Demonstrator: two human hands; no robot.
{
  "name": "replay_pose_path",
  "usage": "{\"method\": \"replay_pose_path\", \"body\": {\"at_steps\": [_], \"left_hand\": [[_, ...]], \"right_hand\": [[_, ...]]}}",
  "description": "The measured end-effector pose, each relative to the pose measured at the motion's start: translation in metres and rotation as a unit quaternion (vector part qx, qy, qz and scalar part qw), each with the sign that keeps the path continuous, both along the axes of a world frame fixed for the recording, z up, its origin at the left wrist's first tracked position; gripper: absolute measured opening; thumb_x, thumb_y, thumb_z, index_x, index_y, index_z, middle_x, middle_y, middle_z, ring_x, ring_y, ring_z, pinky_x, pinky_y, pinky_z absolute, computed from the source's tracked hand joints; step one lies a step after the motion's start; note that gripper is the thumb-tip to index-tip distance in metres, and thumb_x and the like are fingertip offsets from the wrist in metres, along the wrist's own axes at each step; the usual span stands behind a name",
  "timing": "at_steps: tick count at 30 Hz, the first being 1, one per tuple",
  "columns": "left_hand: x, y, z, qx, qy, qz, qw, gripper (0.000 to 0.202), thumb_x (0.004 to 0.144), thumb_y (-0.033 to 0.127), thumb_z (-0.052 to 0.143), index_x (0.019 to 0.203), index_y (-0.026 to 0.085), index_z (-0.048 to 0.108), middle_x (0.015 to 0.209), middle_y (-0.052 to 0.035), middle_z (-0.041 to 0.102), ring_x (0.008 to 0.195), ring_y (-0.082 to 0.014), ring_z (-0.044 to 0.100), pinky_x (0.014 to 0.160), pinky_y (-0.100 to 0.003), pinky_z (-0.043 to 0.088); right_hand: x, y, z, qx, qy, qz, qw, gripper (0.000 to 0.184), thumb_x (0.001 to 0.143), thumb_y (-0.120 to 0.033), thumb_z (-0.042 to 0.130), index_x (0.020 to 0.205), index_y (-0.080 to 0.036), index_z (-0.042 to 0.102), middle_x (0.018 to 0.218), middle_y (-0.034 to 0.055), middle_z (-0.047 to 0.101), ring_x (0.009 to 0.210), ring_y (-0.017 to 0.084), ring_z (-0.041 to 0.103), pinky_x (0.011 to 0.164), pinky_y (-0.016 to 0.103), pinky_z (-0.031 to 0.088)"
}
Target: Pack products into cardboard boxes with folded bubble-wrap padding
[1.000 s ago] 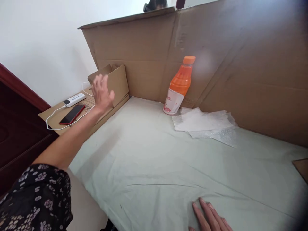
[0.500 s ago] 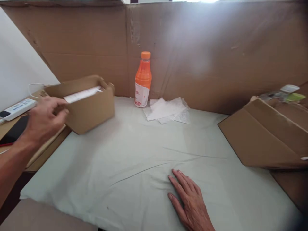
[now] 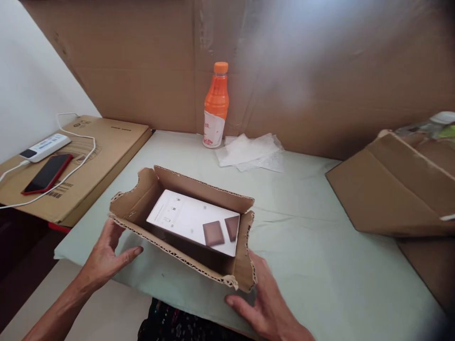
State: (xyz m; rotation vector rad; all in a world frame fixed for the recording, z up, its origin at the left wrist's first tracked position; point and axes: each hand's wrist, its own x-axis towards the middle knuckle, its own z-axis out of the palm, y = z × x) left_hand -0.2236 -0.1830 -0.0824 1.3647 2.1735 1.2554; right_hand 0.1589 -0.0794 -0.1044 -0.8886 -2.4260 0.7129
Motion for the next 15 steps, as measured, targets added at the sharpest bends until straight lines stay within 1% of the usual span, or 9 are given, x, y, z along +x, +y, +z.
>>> {"method": "replay_pose_path", "body": {"at_steps": [1, 2, 3, 4, 5, 8, 11, 13, 15], "left_hand": [[0.001, 0.004, -0.009, -0.038, -0.035, -0.008, 0.999, 0.073, 0.066, 0.069, 0.078, 0.12, 0.021, 0.067, 0.12, -0.0143, 0.074, 0.112, -0.0369, 0.071, 0.091, -0.048, 0.063], [0.003, 0.008, -0.016, -0.068, -0.066, -0.017, 0.995, 0.068, 0.064, 0.071, 0.077, 0.108, 0.019, 0.07, 0.109, -0.0143, 0.076, 0.103, -0.037, 0.073, 0.085, -0.047, 0.064], [0.007, 0.013, -0.021, -0.086, -0.09, -0.023, 0.992, 0.065, 0.064, 0.072, 0.076, 0.1, 0.019, 0.07, 0.102, -0.0143, 0.077, 0.098, -0.0368, 0.074, 0.083, -0.047, 0.064], [0.012, 0.019, -0.023, -0.091, -0.103, -0.021, 0.99, 0.062, 0.065, 0.071, 0.075, 0.097, 0.019, 0.07, 0.1, -0.0141, 0.077, 0.097, -0.0363, 0.074, 0.082, -0.046, 0.063], [0.019, 0.027, -0.024, -0.087, -0.112, -0.016, 0.99, 0.06, 0.067, 0.069, 0.075, 0.098, 0.019, 0.068, 0.1, -0.0136, 0.076, 0.097, -0.0353, 0.073, 0.083, -0.046, 0.063], [0.044, 0.054, -0.021, -0.053, -0.13, -0.013, 0.99, 0.056, 0.073, 0.06, 0.073, 0.107, 0.018, 0.063, 0.107, -0.0123, 0.074, 0.1, -0.0312, 0.072, 0.084, -0.042, 0.061], [0.064, 0.083, -0.019, -0.031, -0.117, -0.009, 0.993, 0.056, 0.075, 0.058, 0.07, 0.112, 0.017, 0.061, 0.106, -0.0108, 0.072, 0.093, -0.027, 0.071, 0.079, -0.039, 0.059], [0.068, 0.095, -0.023, -0.025, -0.086, 0.002, 0.996, 0.052, 0.075, 0.057, 0.068, 0.109, 0.017, 0.061, 0.099, -0.009, 0.071, 0.086, -0.0249, 0.07, 0.073, -0.036, 0.058], [0.064, 0.099, -0.032, -0.026, -0.046, 0.015, 0.998, 0.046, 0.074, 0.055, 0.066, 0.101, 0.018, 0.063, 0.09, -0.0076, 0.071, 0.08, -0.0243, 0.069, 0.069, -0.034, 0.056]], "right_hand": [[-0.005, -0.006, -0.002, -0.013, -0.001, 0.004, 1.0, 0.094, 0.092, -0.048, 0.065, 0.166, -0.025, 0.012, 0.156, 0.0178, 0.046, 0.135, 0.035, 0.054, 0.102, 0.05, 0.055], [-0.01, -0.009, -0.005, -0.02, -0.001, 0.005, 1.0, 0.096, 0.091, -0.048, 0.066, 0.166, -0.023, 0.011, 0.157, 0.0193, 0.044, 0.136, 0.036, 0.052, 0.103, 0.051, 0.055], [-0.015, -0.01, -0.006, -0.02, 0.001, 0.003, 1.0, 0.096, 0.091, -0.048, 0.066, 0.166, -0.022, 0.011, 0.158, 0.0201, 0.043, 0.138, 0.037, 0.051, 0.104, 0.052, 0.054], [-0.018, -0.007, -0.007, -0.016, 0.007, -0.002, 1.0, 0.095, 0.091, -0.047, 0.066, 0.165, -0.023, 0.012, 0.158, 0.0201, 0.042, 0.139, 0.037, 0.05, 0.106, 0.053, 0.053], [-0.021, -0.001, -0.005, -0.014, 0.014, -0.008, 1.0, 0.093, 0.091, -0.045, 0.066, 0.165, -0.023, 0.014, 0.159, 0.0197, 0.041, 0.14, 0.037, 0.049, 0.107, 0.054, 0.051], [-0.025, 0.035, 0.004, -0.034, 0.047, -0.03, 0.998, 0.082, 0.091, -0.043, 0.064, 0.16, -0.023, 0.027, 0.155, 0.0177, 0.047, 0.138, 0.037, 0.051, 0.109, 0.054, 0.05], [-0.02, 0.081, 0.014, -0.067, 0.074, -0.034, 0.994, 0.068, 0.088, -0.036, 0.06, 0.151, -0.019, 0.042, 0.146, 0.0169, 0.057, 0.128, 0.035, 0.058, 0.104, 0.051, 0.053], [-0.01, 0.11, 0.017, -0.085, 0.055, -0.003, 0.995, 0.064, 0.084, -0.029, 0.058, 0.146, -0.018, 0.049, 0.141, 0.0152, 0.061, 0.122, 0.032, 0.062, 0.099, 0.047, 0.055], [0.003, 0.141, 0.019, -0.08, 0.018, 0.013, 0.997, 0.055, 0.085, -0.025, 0.056, 0.14, -0.02, 0.058, 0.139, 0.0128, 0.064, 0.122, 0.029, 0.064, 0.1, 0.045, 0.055]]}}
